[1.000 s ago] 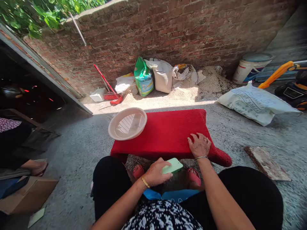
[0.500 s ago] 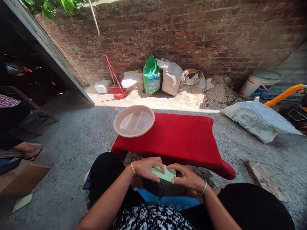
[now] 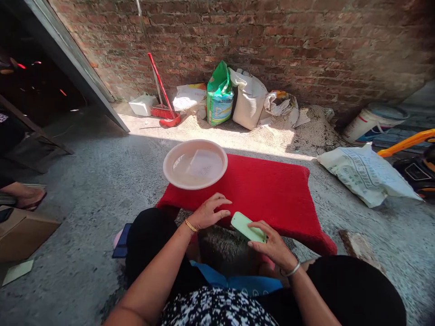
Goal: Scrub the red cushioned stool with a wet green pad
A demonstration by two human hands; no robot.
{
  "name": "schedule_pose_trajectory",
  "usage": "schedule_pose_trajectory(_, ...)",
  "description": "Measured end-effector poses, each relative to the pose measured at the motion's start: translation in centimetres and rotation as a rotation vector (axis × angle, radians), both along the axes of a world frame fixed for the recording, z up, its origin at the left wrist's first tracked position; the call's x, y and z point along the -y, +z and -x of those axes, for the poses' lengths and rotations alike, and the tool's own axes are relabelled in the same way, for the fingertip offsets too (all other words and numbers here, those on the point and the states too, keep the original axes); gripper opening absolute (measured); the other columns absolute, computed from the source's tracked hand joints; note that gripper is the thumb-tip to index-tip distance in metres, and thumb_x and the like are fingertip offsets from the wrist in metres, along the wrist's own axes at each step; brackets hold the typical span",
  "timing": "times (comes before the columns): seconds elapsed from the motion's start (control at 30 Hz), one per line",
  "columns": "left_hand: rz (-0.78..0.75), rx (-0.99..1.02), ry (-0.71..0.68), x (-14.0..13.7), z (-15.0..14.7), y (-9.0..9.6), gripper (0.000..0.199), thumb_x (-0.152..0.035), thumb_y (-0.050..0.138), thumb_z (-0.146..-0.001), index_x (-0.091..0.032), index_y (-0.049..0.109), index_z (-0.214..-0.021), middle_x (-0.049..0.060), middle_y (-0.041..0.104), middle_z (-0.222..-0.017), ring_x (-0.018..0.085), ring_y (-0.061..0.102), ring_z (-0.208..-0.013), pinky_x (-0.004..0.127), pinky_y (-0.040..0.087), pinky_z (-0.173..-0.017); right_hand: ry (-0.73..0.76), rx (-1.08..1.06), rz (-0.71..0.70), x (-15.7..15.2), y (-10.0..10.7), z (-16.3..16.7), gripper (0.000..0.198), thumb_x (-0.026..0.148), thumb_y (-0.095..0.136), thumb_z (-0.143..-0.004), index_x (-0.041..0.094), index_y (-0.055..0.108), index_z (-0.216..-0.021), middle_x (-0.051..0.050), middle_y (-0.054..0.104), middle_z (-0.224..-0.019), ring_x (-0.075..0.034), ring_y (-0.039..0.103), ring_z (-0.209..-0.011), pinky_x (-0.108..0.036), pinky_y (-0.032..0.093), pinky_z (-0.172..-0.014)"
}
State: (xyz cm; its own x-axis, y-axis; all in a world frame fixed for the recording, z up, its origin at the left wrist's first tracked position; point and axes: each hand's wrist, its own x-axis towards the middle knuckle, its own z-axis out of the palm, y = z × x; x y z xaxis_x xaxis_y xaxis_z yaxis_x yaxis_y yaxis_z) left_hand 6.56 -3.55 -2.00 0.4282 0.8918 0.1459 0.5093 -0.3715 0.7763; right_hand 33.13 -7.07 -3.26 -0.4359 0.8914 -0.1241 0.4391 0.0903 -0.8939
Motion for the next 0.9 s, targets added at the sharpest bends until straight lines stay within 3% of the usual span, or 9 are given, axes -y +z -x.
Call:
schedule_pose_trajectory(0.07,-0.172,-0.101,0.199,-0.4,0.6,-1.6,0.032,-0.035,0.041,-0.094,-0.022,0.061,-0.116,0.007,0.056,-0.109,0.016,0.054,-0.103,0.032,0.045,-0.092,-0.163,0.008,-0.066,-0.4,0.0,0.5,0.044,0.047,0.067,-0.071,0.022,0.065,-0.106,-0.004,0.060,-0.099,-0.020,0.056,-0.091,-0.029,0.045,-0.078)
schedule_pose_trajectory(0.17,-0.279,-0.363,0.327,-0.9,0.9,-3.9,0.033,-0.027,0.038,-0.094,-0.023,0.061,-0.117,0.009,0.058,-0.112,0.019,0.055,-0.104,0.036,0.046,-0.092,-0.332,0.080,-0.164,-0.7,-0.3,2.7,0.043,0.049,0.065,-0.073,0.022,0.066,-0.106,-0.005,0.059,-0.095,-0.020,0.057,-0.088,-0.030,0.047,-0.075)
schedule_pose_trajectory(0.27,-0.296,-0.571,0.372,-1.5,0.5,-5.3,0.034,-0.028,0.042,-0.092,-0.023,0.060,-0.120,0.012,0.057,-0.120,0.025,0.052,-0.113,0.043,0.044,-0.094,-0.373,0.242,-0.273,-0.6,-0.8,5.7,0.043,0.048,0.063,-0.075,0.024,0.065,-0.110,-0.005,0.057,-0.095,-0.019,0.058,-0.085,-0.030,0.047,-0.073)
schedule_pose_trajectory(0.37,-0.288,-0.615,0.419,-2.1,0.1,-5.7,0.037,-0.032,0.043,-0.092,-0.023,0.056,-0.126,0.014,0.054,-0.125,0.029,0.049,-0.116,0.045,0.042,-0.093,-0.379,0.448,-0.346,-0.1,-1.5,7.4,0.043,0.048,0.060,-0.077,0.027,0.064,-0.115,-0.005,0.055,-0.099,-0.019,0.059,-0.086,-0.029,0.046,-0.070)
schedule_pose_trajectory(0.43,-0.276,-0.597,0.443,-2.4,0.0,-5.8,0.038,-0.033,0.043,-0.092,-0.023,0.056,-0.127,0.013,0.055,-0.125,0.028,0.049,-0.116,0.044,0.042,-0.093,-0.402,0.540,-0.360,0.5,-2.0,6.8,0.042,0.049,0.059,-0.079,0.029,0.064,-0.116,-0.005,0.054,-0.099,-0.018,0.059,-0.085,-0.027,0.045,-0.068)
schedule_pose_trajectory(0.53,-0.273,-0.575,0.435,-2.6,0.0,-5.9,0.037,-0.033,0.043,-0.092,-0.023,0.057,-0.125,0.013,0.055,-0.123,0.027,0.049,-0.115,0.044,0.040,-0.093,-0.503,0.603,-0.352,1.7,-2.7,3.0,0.045,0.054,0.056,-0.079,0.029,0.064,-0.116,-0.004,0.053,-0.098,-0.018,0.058,-0.084,-0.028,0.044,-0.066)
schedule_pose_trajectory(0.73,-0.283,-0.543,0.452,-2.6,-0.1,-5.9,0.037,-0.037,0.042,-0.091,-0.024,0.059,-0.122,0.013,0.055,-0.122,0.029,0.048,-0.114,0.045,0.039,-0.090,-0.952,0.644,-0.337,3.1,-3.2,-5.9,0.068,0.072,0.049,-0.072,0.018,0.068,-0.108,-0.008,0.053,-0.088,-0.024,0.055,-0.083,-0.037,0.046,-0.073)
schedule_pose_trajectory(0.8,-0.280,-0.530,0.458,-2.6,-0.1,-5.8,0.036,-0.037,0.043,-0.091,-0.024,0.060,-0.120,0.013,0.055,-0.121,0.029,0.048,-0.113,0.045,0.038,-0.091,-0.956,0.597,-0.407,3.1,-3.1,-5.6,0.069,0.073,0.048,-0.073,0.017,0.068,-0.108,-0.008,0.053,-0.086,-0.024,0.054,-0.085,-0.039,0.046,-0.076)
schedule_pose_trajectory(0.9,-0.284,-0.540,0.461,-2.6,-0.1,-5.6,0.036,-0.038,0.044,-0.091,-0.024,0.062,-0.118,0.012,0.056,-0.120,0.029,0.048,-0.112,0.045,0.038,-0.091,-0.745,0.499,-0.514,3.3,-3.3,-2.4,0.059,0.066,0.050,-0.077,0.019,0.066,-0.110,-0.007,0.053,-0.090,-0.021,0.055,-0.087,-0.036,0.046,-0.079)
